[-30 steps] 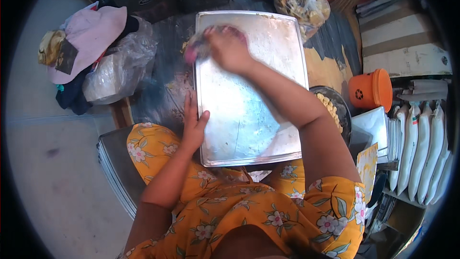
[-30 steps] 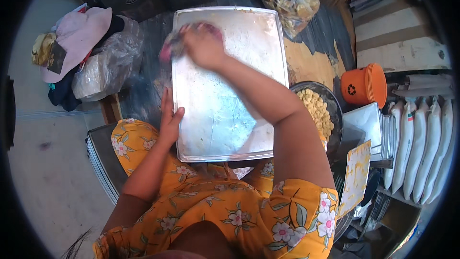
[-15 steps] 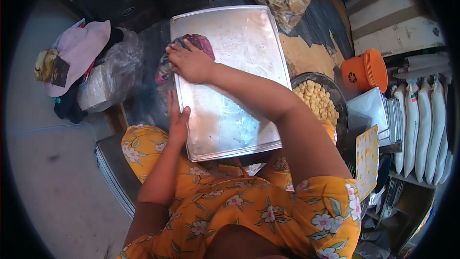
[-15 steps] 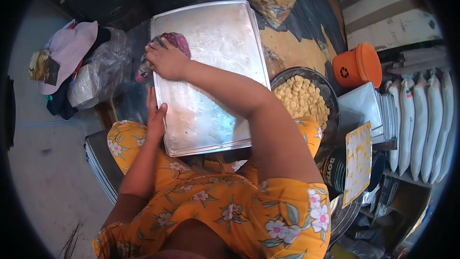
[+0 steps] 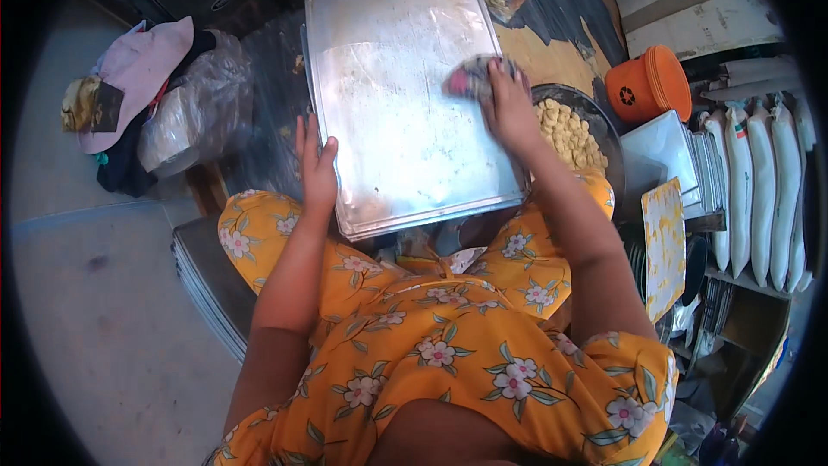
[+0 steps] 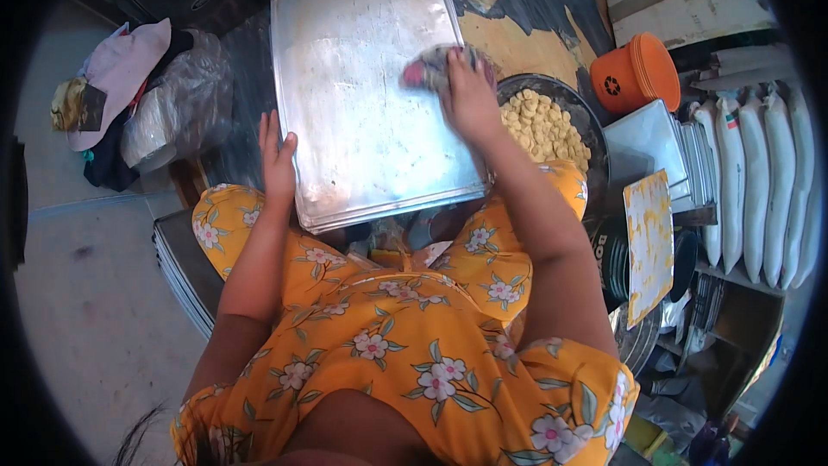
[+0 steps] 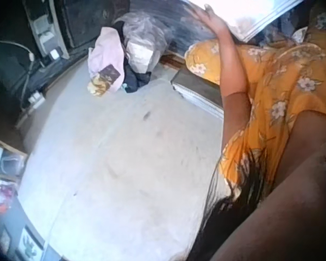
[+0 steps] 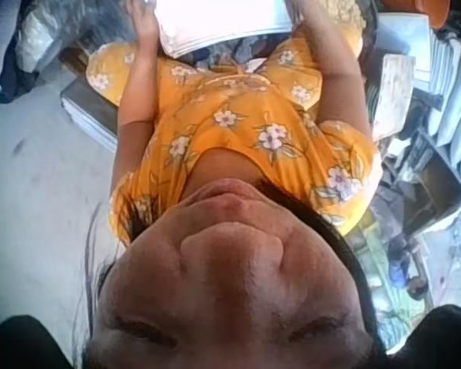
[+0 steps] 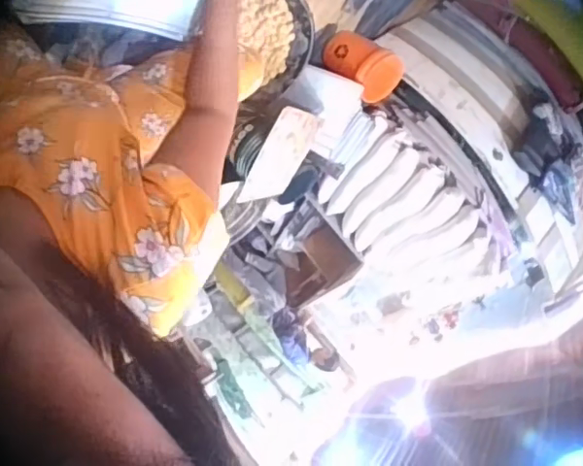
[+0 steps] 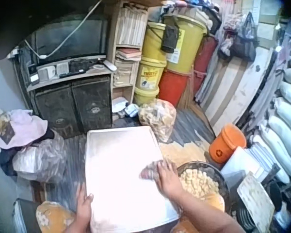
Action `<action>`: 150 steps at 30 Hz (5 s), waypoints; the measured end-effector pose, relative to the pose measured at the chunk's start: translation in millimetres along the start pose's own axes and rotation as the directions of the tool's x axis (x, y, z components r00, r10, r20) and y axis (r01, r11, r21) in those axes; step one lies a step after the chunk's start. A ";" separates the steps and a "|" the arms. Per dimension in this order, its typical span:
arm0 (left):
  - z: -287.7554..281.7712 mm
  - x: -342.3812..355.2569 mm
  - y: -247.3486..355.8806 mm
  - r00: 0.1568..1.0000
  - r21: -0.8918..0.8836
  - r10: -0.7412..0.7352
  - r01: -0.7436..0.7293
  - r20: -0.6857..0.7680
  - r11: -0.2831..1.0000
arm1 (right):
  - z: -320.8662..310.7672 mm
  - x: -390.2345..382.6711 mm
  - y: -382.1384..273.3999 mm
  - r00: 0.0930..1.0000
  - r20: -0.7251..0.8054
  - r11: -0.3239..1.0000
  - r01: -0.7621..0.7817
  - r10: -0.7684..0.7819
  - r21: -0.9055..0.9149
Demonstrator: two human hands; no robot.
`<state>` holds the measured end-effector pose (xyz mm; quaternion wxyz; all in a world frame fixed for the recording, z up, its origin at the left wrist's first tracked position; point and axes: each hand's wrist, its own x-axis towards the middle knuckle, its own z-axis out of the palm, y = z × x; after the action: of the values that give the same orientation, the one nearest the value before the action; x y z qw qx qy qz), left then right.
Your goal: The person wipes metal baking trays with a cloth, transfers dough pieces from a bowl onto a tray, and shapes and arranges the dough pieces into rows on the tray by hand.
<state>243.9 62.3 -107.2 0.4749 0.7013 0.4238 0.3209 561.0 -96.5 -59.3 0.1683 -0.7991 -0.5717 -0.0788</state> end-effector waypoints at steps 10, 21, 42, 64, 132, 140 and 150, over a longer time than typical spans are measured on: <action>-23.0 11.0 22.8 0.978 -0.094 -0.176 0.187 0.113 0.978 | -15.1 -92.9 -240.9 0.833 0.315 0.738 0.155 -0.455 0.657; -231.1 -76.2 54.1 0.971 -0.278 -0.170 0.119 -0.168 0.953 | -38.1 1.8 -65.7 0.914 0.121 0.809 -0.399 0.387 0.431; -60.0 -27.3 199.5 0.855 0.142 0.303 -0.392 0.422 0.909 | -117.3 -96.1 -176.3 0.808 0.217 0.460 0.074 -0.548 0.885; 527.2 59.4 55.5 0.077 0.287 -0.435 -0.850 0.897 0.442 | 165.0 -333.4 181.2 -0.065 0.248 -0.028 -0.988 0.967 -0.151; 506.6 -8.6 15.7 -0.367 0.548 -0.766 -0.541 0.528 0.638 | 137.8 -316.3 165.8 0.372 0.720 0.596 -0.800 0.587 -0.073; 477.8 -54.3 5.1 0.093 0.464 -0.664 -0.786 0.742 0.408 | 120.7 -281.1 140.5 0.334 0.598 0.492 -0.863 0.728 -0.117; 505.6 -44.4 23.2 0.106 0.292 -0.358 -0.802 0.928 0.521 | 122.5 -276.1 190.1 0.346 0.481 0.219 -0.928 0.805 0.301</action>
<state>662.4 -181.3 -260.8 0.1749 0.9145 -0.0414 -0.3625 639.4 -352.5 -295.3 0.3309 -0.9005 -0.0340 0.2800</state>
